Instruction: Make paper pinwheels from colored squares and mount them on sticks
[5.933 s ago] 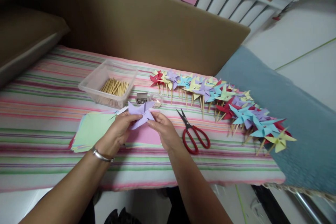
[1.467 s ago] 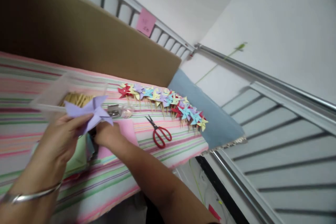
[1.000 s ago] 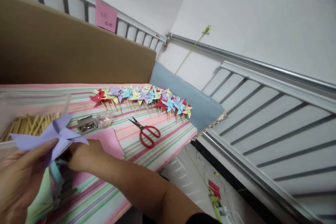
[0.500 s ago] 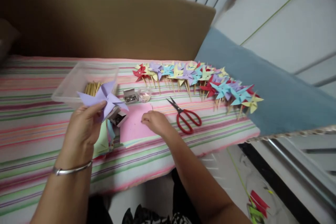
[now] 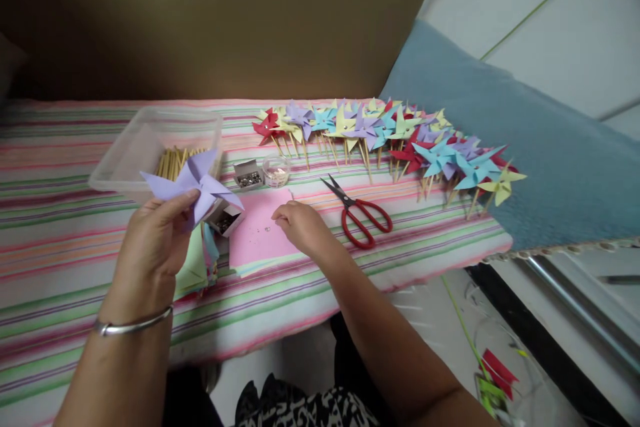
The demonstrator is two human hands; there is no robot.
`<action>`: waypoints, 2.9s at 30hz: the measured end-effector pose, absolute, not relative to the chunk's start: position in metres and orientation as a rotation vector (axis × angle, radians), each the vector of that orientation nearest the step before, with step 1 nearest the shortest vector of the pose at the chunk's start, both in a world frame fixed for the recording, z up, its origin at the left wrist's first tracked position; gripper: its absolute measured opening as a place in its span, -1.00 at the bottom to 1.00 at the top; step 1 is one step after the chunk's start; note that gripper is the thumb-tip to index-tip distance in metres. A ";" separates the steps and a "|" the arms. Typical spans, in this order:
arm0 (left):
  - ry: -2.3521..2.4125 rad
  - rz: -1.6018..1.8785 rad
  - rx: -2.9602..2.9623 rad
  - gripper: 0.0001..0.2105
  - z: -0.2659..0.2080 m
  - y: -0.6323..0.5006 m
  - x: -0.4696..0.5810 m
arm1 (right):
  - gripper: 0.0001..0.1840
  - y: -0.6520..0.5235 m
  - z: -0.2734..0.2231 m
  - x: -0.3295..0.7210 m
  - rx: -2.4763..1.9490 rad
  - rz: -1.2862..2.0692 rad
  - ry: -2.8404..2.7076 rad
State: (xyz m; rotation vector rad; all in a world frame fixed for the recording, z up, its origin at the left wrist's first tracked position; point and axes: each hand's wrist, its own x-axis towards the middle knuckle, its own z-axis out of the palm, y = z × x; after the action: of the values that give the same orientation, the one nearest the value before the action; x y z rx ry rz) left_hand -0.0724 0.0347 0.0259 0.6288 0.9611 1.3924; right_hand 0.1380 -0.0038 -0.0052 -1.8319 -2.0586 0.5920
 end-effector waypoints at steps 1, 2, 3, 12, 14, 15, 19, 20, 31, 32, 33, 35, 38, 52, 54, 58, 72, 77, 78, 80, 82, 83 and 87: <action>0.961 1.394 0.633 -0.87 0.025 0.035 -0.073 | -0.77 -0.006 -0.006 0.135 -1.821 0.598 -2.055; 0.958 1.395 0.637 -0.88 0.024 0.035 -0.074 | -0.77 -0.007 -0.007 0.132 -1.807 0.604 -2.057; 0.955 1.394 0.642 -0.88 0.023 0.035 -0.074 | -0.77 -0.009 -0.008 0.129 -1.793 0.608 -2.063; 0.949 1.372 0.647 -0.80 0.024 0.034 -0.070 | -0.82 -0.007 -0.020 0.124 -1.781 0.509 -2.158; 0.956 1.374 0.656 -0.80 0.024 0.033 -0.069 | -0.82 -0.005 -0.022 0.124 -1.788 0.497 -2.158; 0.962 1.372 0.662 -0.81 0.024 0.033 -0.068 | -0.82 -0.005 -0.023 0.124 -1.790 0.491 -2.155; 0.975 1.326 0.670 -0.80 0.020 0.031 -0.062 | -0.79 -0.002 -0.029 0.122 -1.796 0.477 -2.134; 0.975 1.308 0.671 -0.79 0.018 0.030 -0.060 | -0.78 -0.001 -0.030 0.122 -1.794 0.477 -2.116; 1.082 1.156 0.702 -0.78 0.012 0.024 -0.039 | -0.94 -0.005 0.012 0.134 -1.371 0.785 -1.358; 1.095 1.149 0.719 -0.79 0.011 0.023 -0.037 | -0.94 -0.007 0.014 0.132 -1.333 0.812 -1.353; 1.108 1.148 0.731 -0.79 0.010 0.022 -0.034 | -0.94 -0.010 0.016 0.130 -1.303 0.821 -1.365; 1.121 1.147 0.747 -0.80 0.008 0.019 -0.028 | -0.93 -0.014 0.017 0.126 -1.261 0.784 -1.430; 1.097 1.159 0.770 -0.78 0.005 0.016 -0.020 | -0.92 -0.016 0.017 0.125 -1.234 0.622 -1.543; 1.072 1.138 0.767 -0.80 0.000 0.010 -0.012 | -0.93 -0.013 0.007 0.119 -1.441 0.763 -1.404; 1.060 1.136 0.750 -0.81 0.001 0.009 -0.011 | -0.93 -0.012 0.007 0.119 -1.443 0.787 -1.387; 1.059 1.135 0.739 -0.81 0.001 0.010 -0.012 | -0.93 -0.013 0.010 0.119 -1.409 0.842 -1.370; 1.034 1.151 0.806 -0.84 0.001 0.008 -0.010 | -0.96 -0.010 0.009 0.120 -1.338 0.908 -1.350; 1.030 1.170 0.840 -0.85 0.000 0.008 -0.010 | -0.95 -0.010 0.008 0.119 -1.330 0.970 -1.293; 1.024 1.173 0.845 -0.86 0.000 0.008 -0.010 | -0.94 -0.010 0.007 0.119 -1.318 0.980 -1.280; 1.016 1.177 0.850 -0.86 0.000 0.007 -0.009 | -0.94 -0.009 0.006 0.119 -1.299 0.995 -1.254; 1.020 1.182 0.852 -0.86 0.001 0.007 -0.009 | -0.94 -0.009 0.005 0.119 -1.291 1.008 -1.240; 1.027 1.185 0.851 -0.85 0.001 0.007 -0.009 | -0.94 -0.009 0.005 0.119 -1.292 1.011 -1.236; 1.046 1.192 0.834 -0.85 0.002 0.007 -0.008 | -0.93 -0.009 0.006 0.118 -1.296 1.017 -1.232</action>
State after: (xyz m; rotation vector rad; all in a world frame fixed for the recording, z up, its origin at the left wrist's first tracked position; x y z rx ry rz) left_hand -0.0083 0.0073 0.0016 0.8343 1.0457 1.1920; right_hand 0.1181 -0.0093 0.0063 -1.2959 -1.2315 1.0167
